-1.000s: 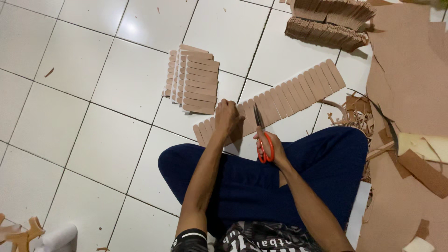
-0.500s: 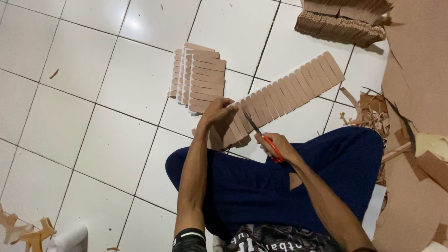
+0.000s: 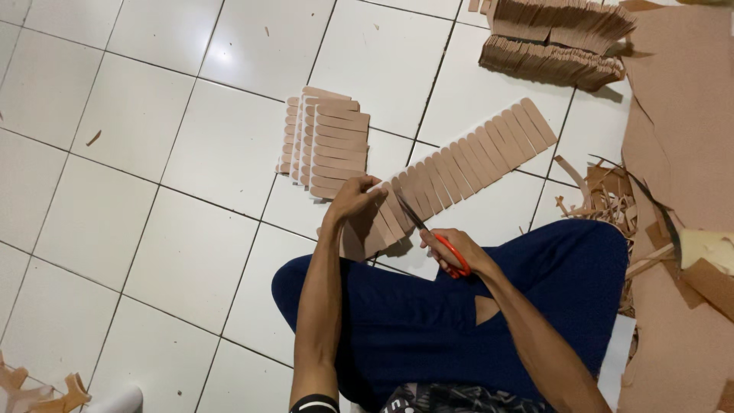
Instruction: The person sits on the floor and uses scissors to cut a long strip of connected craft sticks into individual pieces. They repeatedly pick up the strip, cut sections, and place the cut pieces into a growing stack on the floor.
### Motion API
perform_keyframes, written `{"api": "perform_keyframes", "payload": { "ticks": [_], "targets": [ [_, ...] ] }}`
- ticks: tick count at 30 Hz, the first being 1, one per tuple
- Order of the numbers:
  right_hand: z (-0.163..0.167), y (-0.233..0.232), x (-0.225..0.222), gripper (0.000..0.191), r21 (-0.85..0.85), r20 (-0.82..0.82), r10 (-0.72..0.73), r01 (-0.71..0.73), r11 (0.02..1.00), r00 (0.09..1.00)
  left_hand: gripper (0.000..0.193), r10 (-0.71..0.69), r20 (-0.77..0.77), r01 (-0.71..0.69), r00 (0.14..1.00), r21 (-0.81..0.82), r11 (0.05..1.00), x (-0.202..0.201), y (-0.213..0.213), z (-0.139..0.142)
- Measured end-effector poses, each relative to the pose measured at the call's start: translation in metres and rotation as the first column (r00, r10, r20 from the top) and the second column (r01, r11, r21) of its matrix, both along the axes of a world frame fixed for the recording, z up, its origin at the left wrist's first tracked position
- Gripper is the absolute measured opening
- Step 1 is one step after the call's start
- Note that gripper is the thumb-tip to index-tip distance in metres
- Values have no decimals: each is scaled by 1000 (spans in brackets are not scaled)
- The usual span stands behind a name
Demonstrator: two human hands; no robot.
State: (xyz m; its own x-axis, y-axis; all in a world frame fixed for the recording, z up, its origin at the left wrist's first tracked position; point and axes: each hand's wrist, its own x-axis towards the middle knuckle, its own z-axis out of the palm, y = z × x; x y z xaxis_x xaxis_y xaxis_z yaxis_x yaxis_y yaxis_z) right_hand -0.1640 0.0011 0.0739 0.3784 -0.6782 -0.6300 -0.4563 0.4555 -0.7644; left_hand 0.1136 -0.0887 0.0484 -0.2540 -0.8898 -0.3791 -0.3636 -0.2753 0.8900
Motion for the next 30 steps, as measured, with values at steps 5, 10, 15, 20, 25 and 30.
{"api": "perform_keyframes", "payload": {
  "ticks": [5,10,15,20,25,30],
  "targets": [
    [0,1,-3,66,-3,53,5,-5,1000,999,33,6,13,-6,1000,11,1000,1,1,4],
    [-9,3,-4,66,-17,13,50,-50,999,999,31,1,21,0,1000,-25,1000,2,3,8],
    [-18,1,12,66,-42,113,-112,117,992,987,29,-20,3,20,1000,67,998,-5,7,17],
    [-14,3,29,66,-120,-26,-144,139,983,989,25,-22,-52,27,998,98,995,-8,6,25],
    [-8,0,35,64,-335,-21,-156,140,932,988,22,-28,-101,44,994,154,987,-9,8,29],
    [-10,2,35,62,-222,-9,-217,210,952,976,25,-40,-98,55,994,153,987,-13,9,37]
  ]
}}
